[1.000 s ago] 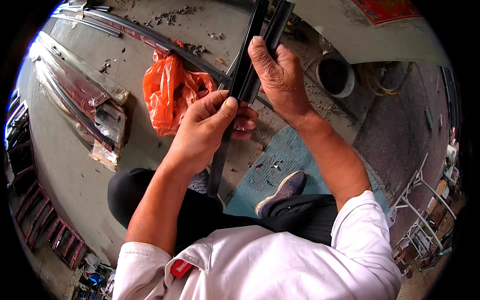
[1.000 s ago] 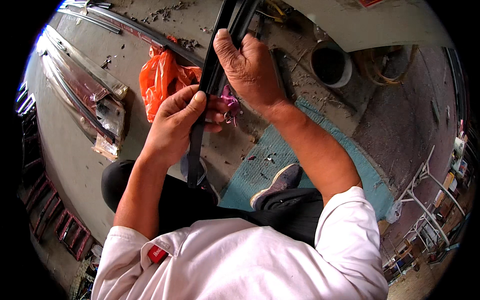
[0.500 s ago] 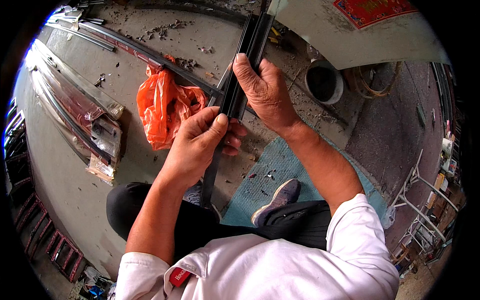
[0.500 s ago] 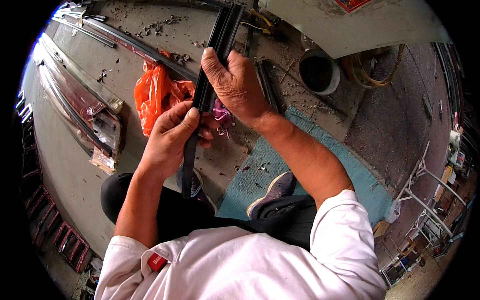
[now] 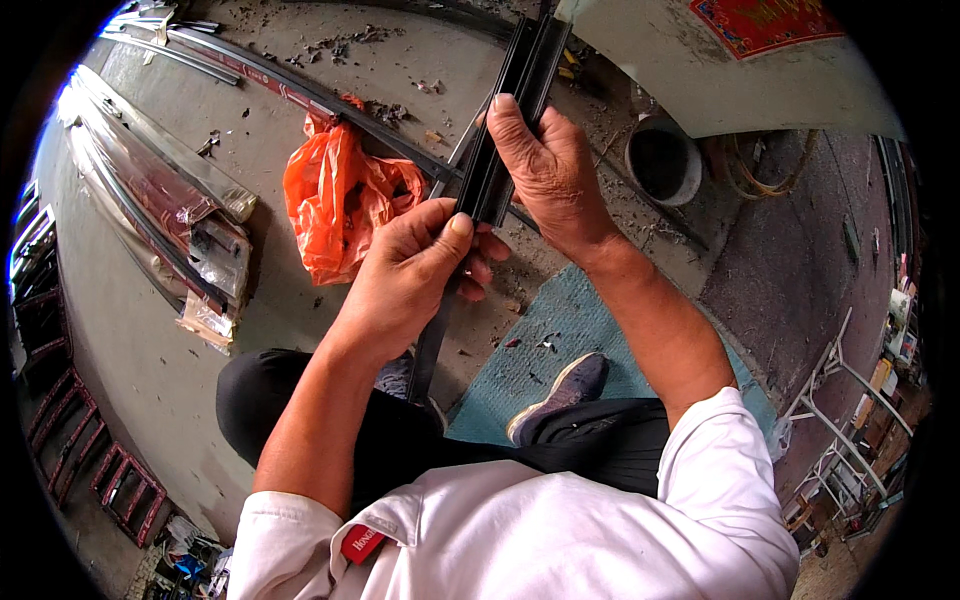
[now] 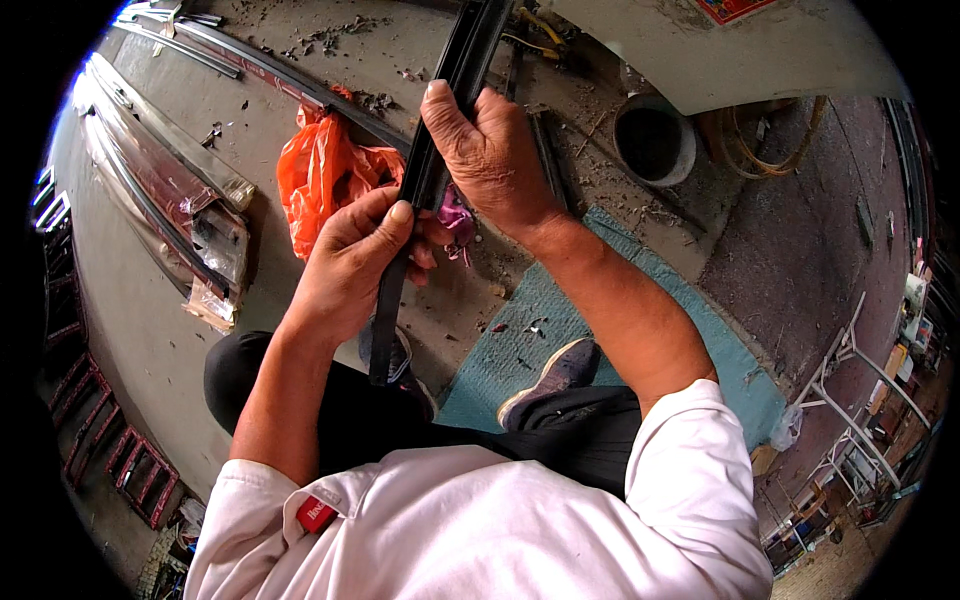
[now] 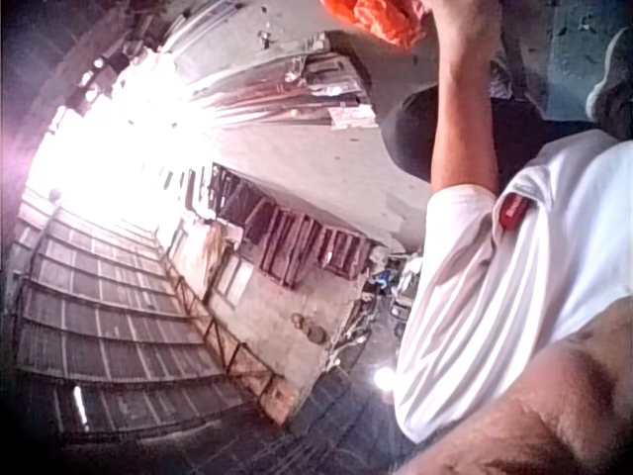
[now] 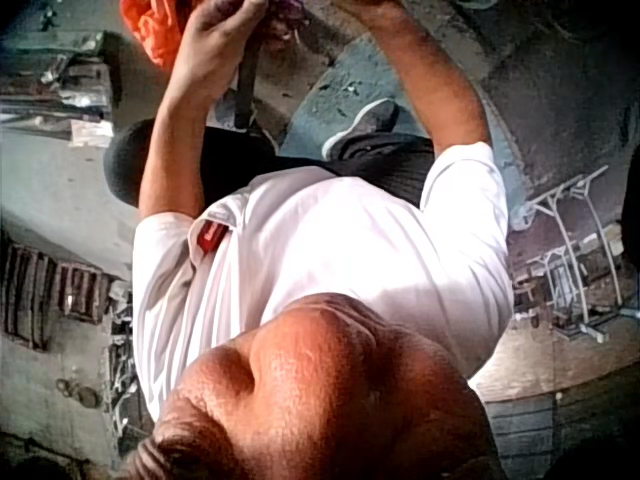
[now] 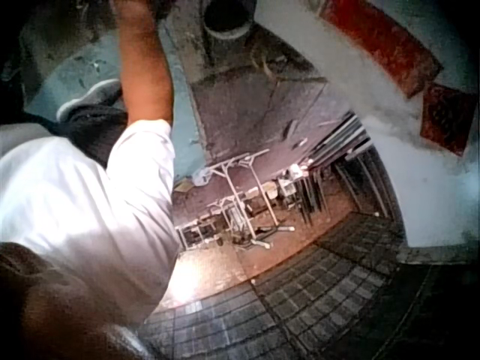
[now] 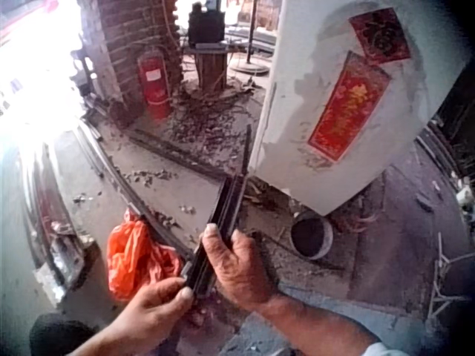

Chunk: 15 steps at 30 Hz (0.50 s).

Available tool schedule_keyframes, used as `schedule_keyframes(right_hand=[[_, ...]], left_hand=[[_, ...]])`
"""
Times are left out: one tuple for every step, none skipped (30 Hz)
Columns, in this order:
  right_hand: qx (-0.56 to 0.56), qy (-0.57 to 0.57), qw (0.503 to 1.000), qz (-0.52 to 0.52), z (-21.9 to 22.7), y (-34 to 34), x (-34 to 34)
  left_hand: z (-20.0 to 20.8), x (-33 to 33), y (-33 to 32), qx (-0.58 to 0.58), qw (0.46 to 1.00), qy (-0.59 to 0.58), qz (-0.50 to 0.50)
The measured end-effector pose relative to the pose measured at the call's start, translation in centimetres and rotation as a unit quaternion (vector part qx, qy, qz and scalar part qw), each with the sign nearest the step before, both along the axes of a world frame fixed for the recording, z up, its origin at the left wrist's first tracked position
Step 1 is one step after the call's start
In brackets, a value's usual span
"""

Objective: The person sits on the floor and handles two black metal profiles, then walks to a miter saw to cut one profile. After cutting, the person walks through the workshop carrying the cut pieces and places them on a workbench.

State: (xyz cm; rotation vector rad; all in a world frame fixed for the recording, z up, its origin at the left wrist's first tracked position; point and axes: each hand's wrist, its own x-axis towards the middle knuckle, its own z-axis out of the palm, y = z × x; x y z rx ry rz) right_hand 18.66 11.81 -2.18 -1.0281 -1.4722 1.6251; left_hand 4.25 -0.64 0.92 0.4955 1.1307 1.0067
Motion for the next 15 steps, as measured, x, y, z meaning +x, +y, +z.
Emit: schedule_keyframes(right_hand=[[0.002,-0.004,1.000,-0.005,-0.6,0.2,0.1],[0.004,-0.008,1.000,-0.010,-0.9,0.3,0.2],[-0.003,-0.009,1.000,-0.020,-1.0,0.5,0.2],[-0.010,-0.010,0.999,-0.030,-1.1,0.7,0.3],[-0.018,-0.011,0.999,-0.039,-1.2,0.9,0.4],[0.024,-0.021,0.999,-0.040,-3.5,1.8,1.2],[0.035,-0.086,0.995,-0.032,-6.0,2.8,2.0],[0.047,-0.152,0.987,-0.024,-8.3,3.8,2.8],[0.059,-0.216,0.975,-0.014,-10.1,4.3,3.6],[0.067,-0.249,0.966,0.003,-11.1,4.1,4.1],[0.074,-0.281,0.957,0.021,-12.0,3.8,4.7],[0.069,-0.319,0.945,0.028,-13.5,3.4,5.8],[0.062,-0.358,0.931,0.034,-15.3,2.9,7.2],[0.054,-0.397,0.915,0.042,-16.4,2.3,8.3],[0.042,-0.412,0.909,0.051,-16.4,1.9,8.7]], left_hand=[[0.0,0.0,0.0,0.001,1.000,0.001,0.002],[0.0,0.0,0.0,0.008,1.000,0.005,0.007],[-0.1,-0.1,0.1,0.014,1.000,0.010,0.014],[-0.2,-0.3,0.1,0.021,0.999,0.014,0.022],[-0.2,-0.5,0.0,0.018,0.999,0.013,0.044],[-0.2,-0.5,0.2,0.017,0.998,0.009,0.061],[-0.2,-0.6,0.4,0.015,0.997,0.006,0.079],[-0.4,-0.8,0.4,0.031,0.996,0.010,0.088],[-0.5,-0.8,0.5,0.032,0.995,0.009,0.094],[-0.5,-1.0,0.4,0.032,0.994,0.008,0.099],[-0.4,-1.1,0.3,0.032,0.994,0.008,0.105],[-0.3,-1.0,0.3,0.031,0.994,-0.002,0.102],[-0.1,-0.7,0.2,0.029,0.995,-0.012,0.099],[0.1,-0.4,0.1,0.025,0.995,-0.024,0.096],[0.5,-0.2,-0.2,0.018,0.994,-0.042,0.095]])
